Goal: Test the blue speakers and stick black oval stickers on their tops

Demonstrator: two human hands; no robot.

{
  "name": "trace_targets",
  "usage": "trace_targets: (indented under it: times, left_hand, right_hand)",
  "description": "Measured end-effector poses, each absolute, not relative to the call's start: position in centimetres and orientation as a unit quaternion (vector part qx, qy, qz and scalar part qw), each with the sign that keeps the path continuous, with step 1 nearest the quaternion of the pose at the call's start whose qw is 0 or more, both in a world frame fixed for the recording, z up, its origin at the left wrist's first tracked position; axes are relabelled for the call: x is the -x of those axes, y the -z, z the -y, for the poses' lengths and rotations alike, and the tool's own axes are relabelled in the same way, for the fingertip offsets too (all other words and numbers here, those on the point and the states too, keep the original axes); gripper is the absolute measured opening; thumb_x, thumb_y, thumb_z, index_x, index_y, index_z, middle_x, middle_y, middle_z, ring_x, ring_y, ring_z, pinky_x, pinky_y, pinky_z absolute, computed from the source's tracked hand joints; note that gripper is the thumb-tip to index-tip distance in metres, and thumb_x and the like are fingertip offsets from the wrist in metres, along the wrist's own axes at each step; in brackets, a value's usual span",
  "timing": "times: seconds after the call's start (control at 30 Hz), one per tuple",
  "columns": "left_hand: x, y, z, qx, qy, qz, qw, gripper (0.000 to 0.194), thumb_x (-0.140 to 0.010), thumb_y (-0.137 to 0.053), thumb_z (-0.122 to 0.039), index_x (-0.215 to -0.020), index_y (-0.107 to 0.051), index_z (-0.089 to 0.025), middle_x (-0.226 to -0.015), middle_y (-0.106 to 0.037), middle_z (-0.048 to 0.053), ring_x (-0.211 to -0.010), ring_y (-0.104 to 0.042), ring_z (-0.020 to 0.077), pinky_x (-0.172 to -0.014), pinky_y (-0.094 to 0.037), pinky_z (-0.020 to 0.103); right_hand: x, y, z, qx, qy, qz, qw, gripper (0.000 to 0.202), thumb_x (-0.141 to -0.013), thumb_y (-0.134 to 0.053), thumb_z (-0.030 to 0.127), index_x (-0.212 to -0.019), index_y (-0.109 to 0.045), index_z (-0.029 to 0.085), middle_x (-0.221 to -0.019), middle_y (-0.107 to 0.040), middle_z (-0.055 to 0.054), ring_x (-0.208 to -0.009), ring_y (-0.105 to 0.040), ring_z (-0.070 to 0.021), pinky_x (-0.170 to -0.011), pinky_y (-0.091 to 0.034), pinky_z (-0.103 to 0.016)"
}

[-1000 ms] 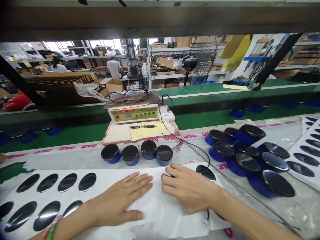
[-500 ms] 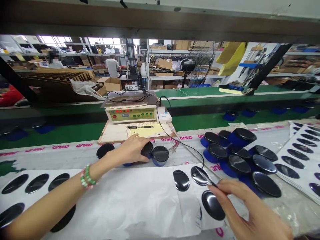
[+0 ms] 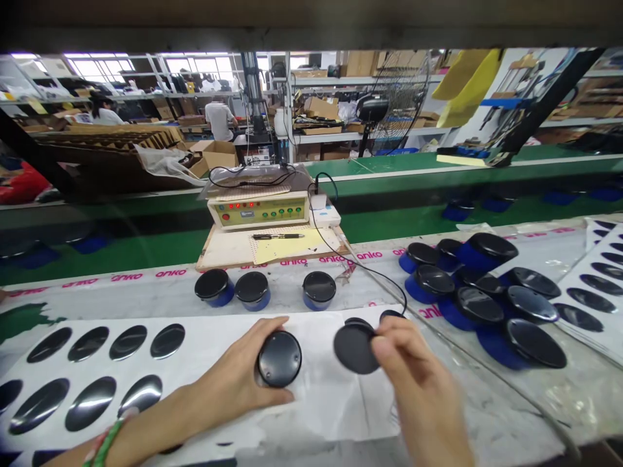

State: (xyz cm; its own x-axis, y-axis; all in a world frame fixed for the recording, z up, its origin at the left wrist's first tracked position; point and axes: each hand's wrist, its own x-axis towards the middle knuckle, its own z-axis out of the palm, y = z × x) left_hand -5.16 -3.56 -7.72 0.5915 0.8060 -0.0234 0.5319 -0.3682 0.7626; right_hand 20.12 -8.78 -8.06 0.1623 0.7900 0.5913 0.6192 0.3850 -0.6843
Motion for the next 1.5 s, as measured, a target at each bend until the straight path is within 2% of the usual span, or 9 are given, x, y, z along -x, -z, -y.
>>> trace_targets:
  times: [0.07,0.17,0.37,0.53,0.67,0.93,1.27,1.4,1.5]
  left_hand:
    - [5.5,8.3,3.3,-0.786,-0.171,-0.433,0.407,0.092,-0.058,-0.084,-0.041,-0.135,-0.037,-0.023,-0.135,-0.051,0.011,-0.124,-0.049,0.0309,-0.105,-0.042,0.046]
    - [5.6,8.5,2.9,-0.782,-0.183,-0.429,0.414,0.077,-0.058,-0.085,-0.038,-0.124,-0.049,-0.024,-0.126,-0.059,0.007,-0.117,-0.055,0.0297,-0.101,-0.045,0.045]
    - [5.6,9.0,3.1,-0.781,-0.234,-0.409,0.410,0.074,-0.059,-0.085,-0.033,-0.123,-0.049,-0.023,-0.123,-0.062,0.006,-0.113,-0.058,0.0260,-0.099,-0.046,0.038]
    - [5.7,9.0,3.1,-0.784,-0.258,-0.383,0.415,0.067,-0.061,-0.084,-0.030,-0.118,-0.051,-0.023,-0.115,-0.065,0.002,-0.106,-0.061,0.0221,-0.094,-0.048,0.031]
    - [5.7,9.0,3.1,-0.786,-0.266,-0.375,0.412,0.066,-0.062,-0.083,-0.030,-0.118,-0.050,-0.023,-0.115,-0.065,0.002,-0.104,-0.062,0.0217,-0.093,-0.048,0.031]
    - [5.6,9.0,3.2,-0.793,-0.261,-0.376,0.403,0.060,-0.066,-0.081,-0.033,-0.117,-0.050,-0.024,-0.112,-0.065,0.001,-0.103,-0.062,0.0215,-0.091,-0.048,0.031]
    - [5.5,9.0,3.2,-0.781,-0.264,-0.387,0.413,0.057,-0.068,-0.079,-0.036,-0.116,-0.050,-0.025,-0.111,-0.065,-0.001,-0.101,-0.062,0.0175,-0.088,-0.048,0.025]
    - [5.4,9.0,3.3,-0.778,-0.259,-0.400,0.409,0.059,-0.069,-0.079,-0.037,-0.118,-0.051,-0.024,-0.115,-0.064,0.000,-0.105,-0.061,0.0184,-0.092,-0.047,0.027]
    - [5.3,8.9,3.5,-0.774,-0.261,-0.414,0.402,0.063,-0.066,-0.081,-0.036,-0.120,-0.050,-0.023,-0.117,-0.064,0.001,-0.108,-0.060,0.0197,-0.094,-0.047,0.029]
  right_hand:
    - [-17.0,8.2,8.1,0.554,-0.197,0.597,0.546,0.015,-0.091,-0.050,0.026,-0.078,-0.052,0.022,-0.087,-0.056,-0.003,-0.074,-0.060,-0.0173,-0.058,-0.050,-0.024]
    - [-13.4,8.5,7.7,0.541,-0.386,0.486,0.567,0.028,-0.088,-0.056,0.040,-0.069,-0.051,0.020,-0.081,-0.052,-0.002,-0.072,-0.055,-0.0159,-0.061,-0.048,-0.025]
    - [-10.9,9.5,7.9,0.544,-0.443,0.424,0.572,0.025,-0.086,-0.061,0.039,-0.071,-0.055,0.021,-0.086,-0.048,0.000,-0.078,-0.050,-0.0138,-0.069,-0.042,-0.023]
    - [-10.8,10.0,7.7,0.548,-0.446,0.415,0.573,0.024,-0.084,-0.064,0.038,-0.070,-0.057,0.020,-0.086,-0.047,0.001,-0.080,-0.049,-0.0134,-0.072,-0.040,-0.024]
    - [-10.7,9.9,7.7,0.556,-0.429,0.426,0.570,0.025,-0.084,-0.064,0.037,-0.067,-0.056,0.020,-0.084,-0.048,0.001,-0.078,-0.049,-0.0133,-0.070,-0.040,-0.024]
    - [-10.2,9.3,7.5,0.581,-0.343,0.469,0.570,0.025,-0.082,-0.065,0.031,-0.063,-0.053,0.020,-0.080,-0.050,-0.001,-0.078,-0.051,-0.0153,-0.071,-0.043,-0.027]
    - [-9.7,9.3,7.7,0.606,-0.262,0.525,0.537,0.021,-0.087,-0.059,0.027,-0.068,-0.050,0.022,-0.084,-0.051,-0.001,-0.082,-0.054,-0.0158,-0.070,-0.044,-0.028]
    - [-10.8,9.2,7.8,0.632,-0.237,0.556,0.486,0.023,-0.086,-0.059,0.035,-0.070,-0.050,0.022,-0.082,-0.049,-0.001,-0.076,-0.053,-0.0166,-0.063,-0.043,-0.028]
    - [-11.8,8.7,7.8,0.733,-0.204,0.524,0.384,0.035,-0.075,-0.066,0.052,-0.087,-0.051,0.022,-0.070,-0.048,0.003,-0.056,-0.050,-0.0157,-0.052,-0.042,-0.029]
